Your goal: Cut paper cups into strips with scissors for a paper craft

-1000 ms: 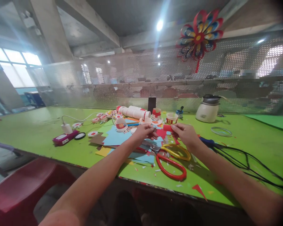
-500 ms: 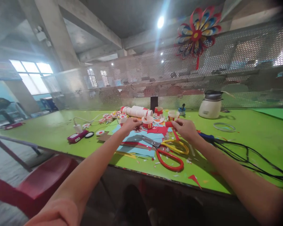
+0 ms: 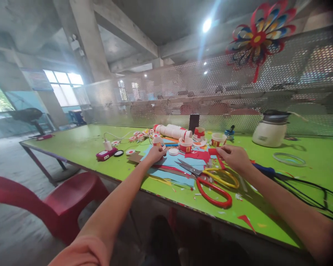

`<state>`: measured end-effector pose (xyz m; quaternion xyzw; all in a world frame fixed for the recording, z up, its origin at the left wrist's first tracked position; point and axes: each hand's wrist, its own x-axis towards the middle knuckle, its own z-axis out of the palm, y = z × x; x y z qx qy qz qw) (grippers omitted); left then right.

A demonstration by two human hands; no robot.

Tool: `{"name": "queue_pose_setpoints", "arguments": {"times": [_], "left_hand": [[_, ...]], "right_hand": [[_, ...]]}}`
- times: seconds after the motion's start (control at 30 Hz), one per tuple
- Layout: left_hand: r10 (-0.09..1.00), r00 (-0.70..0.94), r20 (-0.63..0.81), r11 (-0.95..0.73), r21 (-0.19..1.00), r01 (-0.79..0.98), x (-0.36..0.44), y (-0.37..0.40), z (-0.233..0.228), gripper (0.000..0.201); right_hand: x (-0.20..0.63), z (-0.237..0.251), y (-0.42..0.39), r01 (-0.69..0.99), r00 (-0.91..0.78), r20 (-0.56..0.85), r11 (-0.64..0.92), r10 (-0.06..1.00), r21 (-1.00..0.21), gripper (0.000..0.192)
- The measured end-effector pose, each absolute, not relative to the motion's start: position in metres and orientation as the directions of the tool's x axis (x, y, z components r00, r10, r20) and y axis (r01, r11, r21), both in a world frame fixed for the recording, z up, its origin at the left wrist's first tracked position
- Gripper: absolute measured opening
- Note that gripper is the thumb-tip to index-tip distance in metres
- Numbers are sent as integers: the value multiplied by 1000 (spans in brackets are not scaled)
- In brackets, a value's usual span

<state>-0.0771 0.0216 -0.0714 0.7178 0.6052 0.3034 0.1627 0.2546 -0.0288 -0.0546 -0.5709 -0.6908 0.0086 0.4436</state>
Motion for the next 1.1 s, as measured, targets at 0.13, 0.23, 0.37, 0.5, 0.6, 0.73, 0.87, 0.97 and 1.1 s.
{"name": "queue_pose_setpoints", "arguments": {"times": [0.13, 0.23, 0.37, 0.5, 0.6, 0.73, 0.87, 0.97, 1.1], "left_hand": [[955, 115, 274, -232, 446, 865, -77, 23, -75, 24], [950, 133, 281, -231, 353, 907, -77, 21, -77, 21], [953, 138, 269, -212, 266, 940, -77, 20, -78, 21], [960, 116, 254, -172, 213, 962, -78, 21, -78, 24], [964, 108, 243, -156, 188, 970, -78, 19, -77, 25], [965, 111, 239, -152, 163, 975, -77, 15, -74, 25], [966, 112, 234, -149, 145, 978, -77, 14, -73, 25], [966, 115, 232, -149, 139, 979, -77, 14, -73, 24], [964, 122, 237, -158, 138, 978, -77, 13, -73, 23]], "right_hand": [[259, -59, -23, 800, 43, 594, 329, 803, -502, 33], [262, -61, -19, 822, 41, 573, 298, 819, -485, 30], [264, -65, -16, 848, 32, 523, 254, 852, -466, 25], [262, -66, -18, 860, 30, 482, 224, 875, -460, 24], [260, -64, -21, 863, 32, 468, 212, 883, -459, 23], [258, -61, -23, 862, 29, 455, 208, 890, -462, 23], [257, -60, -24, 857, 36, 440, 198, 897, -475, 23], [257, -59, -24, 852, 34, 440, 204, 897, -482, 24], [257, -60, -25, 844, 23, 452, 225, 892, -486, 24]]}}
